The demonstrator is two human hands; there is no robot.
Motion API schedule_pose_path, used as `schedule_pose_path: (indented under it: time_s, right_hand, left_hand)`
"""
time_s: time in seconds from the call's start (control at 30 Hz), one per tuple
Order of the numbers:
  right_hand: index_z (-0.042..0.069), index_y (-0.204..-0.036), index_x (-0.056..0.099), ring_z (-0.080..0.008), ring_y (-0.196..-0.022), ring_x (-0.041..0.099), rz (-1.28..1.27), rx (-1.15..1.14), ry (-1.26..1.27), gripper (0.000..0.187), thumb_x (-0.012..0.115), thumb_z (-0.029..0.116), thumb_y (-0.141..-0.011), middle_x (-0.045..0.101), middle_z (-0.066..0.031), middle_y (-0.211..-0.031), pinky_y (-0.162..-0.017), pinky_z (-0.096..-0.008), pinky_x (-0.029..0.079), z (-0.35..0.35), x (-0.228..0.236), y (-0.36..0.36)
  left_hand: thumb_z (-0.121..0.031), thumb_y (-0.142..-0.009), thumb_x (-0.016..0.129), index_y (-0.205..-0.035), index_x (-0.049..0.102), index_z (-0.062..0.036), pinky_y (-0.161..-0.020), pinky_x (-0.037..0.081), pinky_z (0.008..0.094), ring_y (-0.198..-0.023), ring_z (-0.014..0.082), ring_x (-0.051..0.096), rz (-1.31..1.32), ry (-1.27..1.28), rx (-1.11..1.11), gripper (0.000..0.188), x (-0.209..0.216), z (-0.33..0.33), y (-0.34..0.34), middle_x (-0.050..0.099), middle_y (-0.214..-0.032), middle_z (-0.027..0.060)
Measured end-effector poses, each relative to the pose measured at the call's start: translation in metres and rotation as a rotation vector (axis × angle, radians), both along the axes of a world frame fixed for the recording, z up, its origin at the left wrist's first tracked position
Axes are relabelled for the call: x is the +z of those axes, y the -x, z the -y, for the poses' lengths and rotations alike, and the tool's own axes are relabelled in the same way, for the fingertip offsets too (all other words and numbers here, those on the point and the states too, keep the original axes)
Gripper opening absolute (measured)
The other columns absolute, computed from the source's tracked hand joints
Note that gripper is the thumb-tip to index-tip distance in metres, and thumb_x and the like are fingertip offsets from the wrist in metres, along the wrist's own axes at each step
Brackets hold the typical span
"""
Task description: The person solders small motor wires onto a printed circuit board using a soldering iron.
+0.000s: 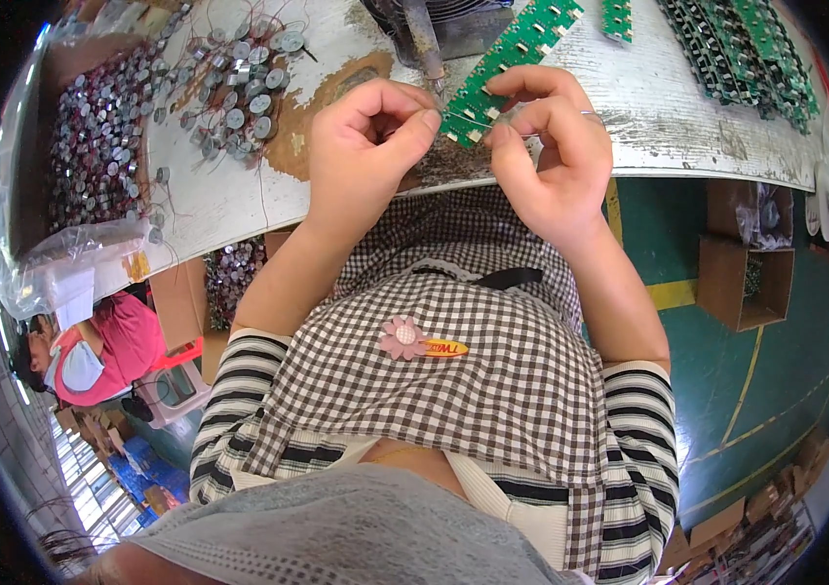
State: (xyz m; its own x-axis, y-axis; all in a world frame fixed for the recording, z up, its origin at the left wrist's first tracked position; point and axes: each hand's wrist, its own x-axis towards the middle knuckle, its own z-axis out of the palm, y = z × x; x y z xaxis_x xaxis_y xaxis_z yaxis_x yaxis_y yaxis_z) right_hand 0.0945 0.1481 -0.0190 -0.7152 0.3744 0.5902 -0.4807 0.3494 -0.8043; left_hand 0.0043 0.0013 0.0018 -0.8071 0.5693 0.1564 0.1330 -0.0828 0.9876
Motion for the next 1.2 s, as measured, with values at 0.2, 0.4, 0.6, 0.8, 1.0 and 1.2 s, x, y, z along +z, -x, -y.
schedule_pose_path:
  time_s: [0.2, 0.4, 0.6, 0.8, 1.0, 1.2]
  right_hand:
    - [-0.002, -0.076, 0.050, -0.0174, -0.082, 0.059, 0.075, 0.010, 0.098, 0.011, 0.056, -0.011, -0.078, 0.057, -0.0198, -0.106, -0.070, -0.0251, 0.051, 0.005, -0.001, -0.007]
    - [-0.002, -0.079, 0.049, -0.0115, -0.071, 0.060, 0.089, -0.066, 0.100, 0.010, 0.055, -0.008, -0.085, 0.058, -0.0186, -0.104, -0.065, -0.0218, 0.052, 0.002, -0.010, -0.012]
    - [-0.003, -0.079, 0.049, -0.0117, -0.073, 0.060, 0.083, -0.029, 0.120, 0.010, 0.054, -0.008, -0.085, 0.057, -0.0186, -0.104, -0.064, -0.0213, 0.052, 0.004, -0.013, -0.006]
    - [-0.003, -0.079, 0.049, -0.0126, -0.075, 0.059, 0.080, -0.018, 0.092, 0.010, 0.055, -0.009, -0.084, 0.057, -0.0189, -0.104, -0.064, -0.0214, 0.052, 0.003, -0.015, -0.005]
    - [-0.003, -0.079, 0.049, -0.0142, -0.075, 0.058, 0.081, -0.034, 0.054, 0.010, 0.055, -0.010, -0.082, 0.058, -0.0192, -0.102, -0.063, -0.0224, 0.051, 0.004, -0.015, -0.004]
    - [-0.003, -0.076, 0.051, -0.0170, -0.079, 0.057, 0.096, -0.083, 0.014, 0.011, 0.058, -0.011, -0.079, 0.060, -0.0185, -0.099, -0.066, -0.0253, 0.048, 0.003, -0.014, -0.006]
  left_hand:
    - [-0.005, -0.076, 0.067, -0.074, 0.062, 0.0000, -0.051, 0.041, 0.0202, -0.058, 0.0025, 0.049, -0.017, 0.008, -0.003, 0.008, -0.008, 0.004, -0.003, 0.058, -0.066, -0.0012]
    - [-0.011, -0.079, 0.068, -0.094, 0.070, -0.0052, -0.084, 0.045, 0.0356, -0.096, 0.0234, 0.059, -0.961, 0.297, 0.167, 0.016, 0.024, 0.038, 0.065, 0.066, -0.098, 0.0096]
    - [-0.022, -0.077, 0.064, -0.083, 0.069, -0.0018, -0.071, 0.048, 0.0438, -0.096, 0.0349, 0.058, -1.092, 0.822, 0.504, 0.022, 0.046, 0.051, 0.138, 0.064, -0.092, 0.0177]
    - [-0.019, -0.076, 0.066, -0.080, 0.066, 0.0006, -0.065, 0.048, 0.0330, -0.071, 0.0234, 0.062, -0.568, 0.566, 0.443, 0.020, 0.011, 0.059, 0.179, 0.065, -0.071, 0.0119]
    - [-0.008, -0.081, 0.064, -0.081, 0.064, 0.0004, -0.069, 0.045, 0.0220, -0.080, 0.0108, 0.059, -0.438, 0.072, 0.452, 0.009, 0.037, 0.063, 0.134, 0.066, -0.087, 0.0072]
    - [-0.010, -0.090, 0.061, -0.101, 0.060, 0.0022, -0.053, 0.042, 0.0173, -0.056, 0.0068, 0.053, 0.063, -0.183, 0.099, 0.017, 0.042, 0.054, 0.034, 0.064, -0.079, 0.0051]
